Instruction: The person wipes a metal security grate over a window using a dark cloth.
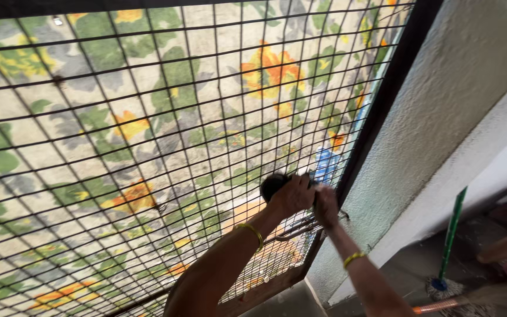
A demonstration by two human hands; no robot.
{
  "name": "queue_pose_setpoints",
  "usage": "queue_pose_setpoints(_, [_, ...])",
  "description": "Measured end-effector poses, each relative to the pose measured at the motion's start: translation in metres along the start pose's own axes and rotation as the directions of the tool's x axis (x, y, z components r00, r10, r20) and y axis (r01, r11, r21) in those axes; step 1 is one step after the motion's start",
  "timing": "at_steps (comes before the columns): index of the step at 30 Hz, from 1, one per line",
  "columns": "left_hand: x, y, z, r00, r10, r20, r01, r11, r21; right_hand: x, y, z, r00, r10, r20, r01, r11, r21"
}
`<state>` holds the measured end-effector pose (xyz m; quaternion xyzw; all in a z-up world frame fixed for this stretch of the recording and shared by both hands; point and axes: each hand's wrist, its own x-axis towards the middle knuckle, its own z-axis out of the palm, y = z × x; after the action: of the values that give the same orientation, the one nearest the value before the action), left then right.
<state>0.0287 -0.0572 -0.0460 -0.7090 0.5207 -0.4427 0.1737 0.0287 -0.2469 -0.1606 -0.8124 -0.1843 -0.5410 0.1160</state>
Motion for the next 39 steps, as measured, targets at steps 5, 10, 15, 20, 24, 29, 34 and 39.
queue_pose_setpoints(5, [0.0,0.025,0.016,0.998,0.039,0.056,-0.031,0.99,-0.135,-0.015,0.011,-0.015,0.998,-0.032,0.048,0.03,0.998,0.046])
queue_pose_setpoints(10, [0.048,-0.011,0.001,0.994,-0.086,-0.064,0.078,0.989,-0.123,0.054,0.109,-0.046,0.989,-0.045,0.142,0.047,0.999,-0.012])
queue_pose_setpoints(15, [0.093,-0.039,-0.026,0.955,-0.18,-0.238,0.165,0.983,-0.082,0.119,0.162,-0.079,0.985,-0.168,0.048,0.174,0.961,-0.217])
queue_pose_setpoints(20, [0.089,-0.023,-0.009,0.976,-0.123,-0.179,0.109,0.99,-0.089,0.081,0.151,-0.053,0.996,-0.049,-0.07,0.033,0.975,-0.219])
queue_pose_setpoints(24, [0.084,0.008,0.011,0.996,-0.085,-0.03,0.082,0.992,-0.094,0.023,0.113,-0.033,0.954,0.3,-0.016,-0.299,0.944,-0.138])
queue_pose_setpoints(29, [0.063,0.029,0.024,0.952,0.099,0.291,-0.061,0.989,-0.137,-0.019,0.034,-0.001,0.726,0.687,0.034,-0.666,0.69,0.284])
queue_pose_setpoints(34, [0.019,0.043,0.035,0.937,0.145,0.317,-0.122,0.988,-0.093,-0.043,-0.065,0.016,0.704,0.701,0.114,-0.679,0.618,0.397])
queue_pose_setpoints(39, [-0.024,0.02,0.035,0.891,0.318,0.323,-0.211,0.922,-0.325,-0.025,-0.148,0.043,0.522,0.81,0.266,-0.853,0.487,0.189])
